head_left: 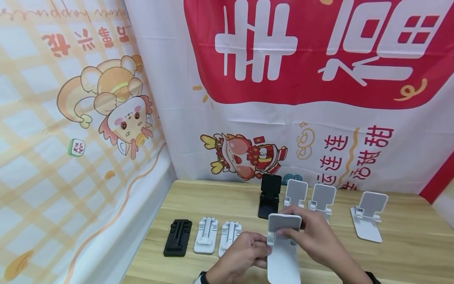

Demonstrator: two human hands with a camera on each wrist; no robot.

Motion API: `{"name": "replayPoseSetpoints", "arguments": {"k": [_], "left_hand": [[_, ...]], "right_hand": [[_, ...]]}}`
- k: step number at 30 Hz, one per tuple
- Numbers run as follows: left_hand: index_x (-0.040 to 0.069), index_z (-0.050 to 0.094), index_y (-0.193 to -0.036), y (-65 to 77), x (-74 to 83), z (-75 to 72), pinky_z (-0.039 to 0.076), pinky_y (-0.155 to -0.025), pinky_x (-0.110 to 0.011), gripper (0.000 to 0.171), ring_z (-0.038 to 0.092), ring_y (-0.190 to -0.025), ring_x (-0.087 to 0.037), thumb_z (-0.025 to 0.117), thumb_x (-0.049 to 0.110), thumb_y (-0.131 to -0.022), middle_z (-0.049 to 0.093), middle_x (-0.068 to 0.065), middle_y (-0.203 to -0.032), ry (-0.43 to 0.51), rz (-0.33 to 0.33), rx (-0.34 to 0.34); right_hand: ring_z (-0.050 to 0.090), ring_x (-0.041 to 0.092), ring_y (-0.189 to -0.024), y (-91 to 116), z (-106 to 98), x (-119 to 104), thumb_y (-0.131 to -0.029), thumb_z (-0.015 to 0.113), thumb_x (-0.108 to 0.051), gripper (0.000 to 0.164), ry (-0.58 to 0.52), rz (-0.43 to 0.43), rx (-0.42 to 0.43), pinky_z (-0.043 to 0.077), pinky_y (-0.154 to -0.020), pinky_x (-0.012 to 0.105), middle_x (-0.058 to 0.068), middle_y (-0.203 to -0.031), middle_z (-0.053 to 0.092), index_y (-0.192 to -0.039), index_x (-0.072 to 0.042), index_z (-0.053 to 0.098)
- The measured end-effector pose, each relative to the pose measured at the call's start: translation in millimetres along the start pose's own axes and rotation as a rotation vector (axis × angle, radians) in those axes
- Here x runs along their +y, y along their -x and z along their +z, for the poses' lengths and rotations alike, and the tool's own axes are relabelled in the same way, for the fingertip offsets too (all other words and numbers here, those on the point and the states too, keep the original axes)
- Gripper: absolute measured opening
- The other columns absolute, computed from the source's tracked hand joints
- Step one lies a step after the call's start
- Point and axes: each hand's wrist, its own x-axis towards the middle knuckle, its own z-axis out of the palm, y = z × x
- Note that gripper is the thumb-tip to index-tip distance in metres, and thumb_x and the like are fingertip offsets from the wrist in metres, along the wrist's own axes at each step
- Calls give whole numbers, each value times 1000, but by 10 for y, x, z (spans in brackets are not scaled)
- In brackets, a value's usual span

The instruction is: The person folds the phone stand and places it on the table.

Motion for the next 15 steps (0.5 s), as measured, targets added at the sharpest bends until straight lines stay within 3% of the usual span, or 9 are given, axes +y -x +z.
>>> {"name": "replayPoseSetpoints", "arguments": {"k": [3, 5, 10, 12, 15], "left_hand": [[-2, 71, -113, -9, 24, 8, 65, -79, -31, 19, 76, -82, -14, 65, 4, -96, 78, -11, -94, -14, -76, -11], [-1, 71, -112, -19, 16, 6, 64, -78, -28, 18, 75, -79, -11, 65, 4, -96, 76, -5, -88, -14, -92, -7], [-6, 69, -112, -68, -65, -43, 64, -73, -28, 20, 75, -81, -14, 63, 3, -95, 76, -7, -91, 1, -14, 25], [-8, 68, -113, -85, -97, -69, 65, -74, -31, 21, 76, -85, -18, 62, 2, -95, 77, -13, -96, -2, 18, 40], [-8, 67, -114, -105, -115, -106, 66, -75, -34, 21, 77, -88, -22, 61, 1, -96, 77, -17, -100, -19, 28, 69]], "right_hand": [[71, 3, -85, -5, 44, -4, -77, 88, -10, 31, 78, -54, 88, 60, -70, 21, -5, -96, 78, -103, -18, 73], [71, 2, -85, -10, 70, -7, -76, 88, -9, 31, 96, -73, 90, 61, -71, 21, -7, -95, 78, -102, -19, 73], [69, 4, -92, -15, 111, -51, -81, 85, -9, 36, 123, -96, 44, 62, -80, 24, -12, -103, 74, -109, -27, 71], [68, 5, -97, -8, 107, -77, -80, 86, -8, 42, 174, -132, 97, 62, -84, 26, -14, -108, 72, -112, -30, 72], [64, 4, -99, 2, 87, -116, -73, 89, 0, 49, 272, -261, 209, 61, -85, 24, -17, -108, 67, -108, -31, 74]]}}
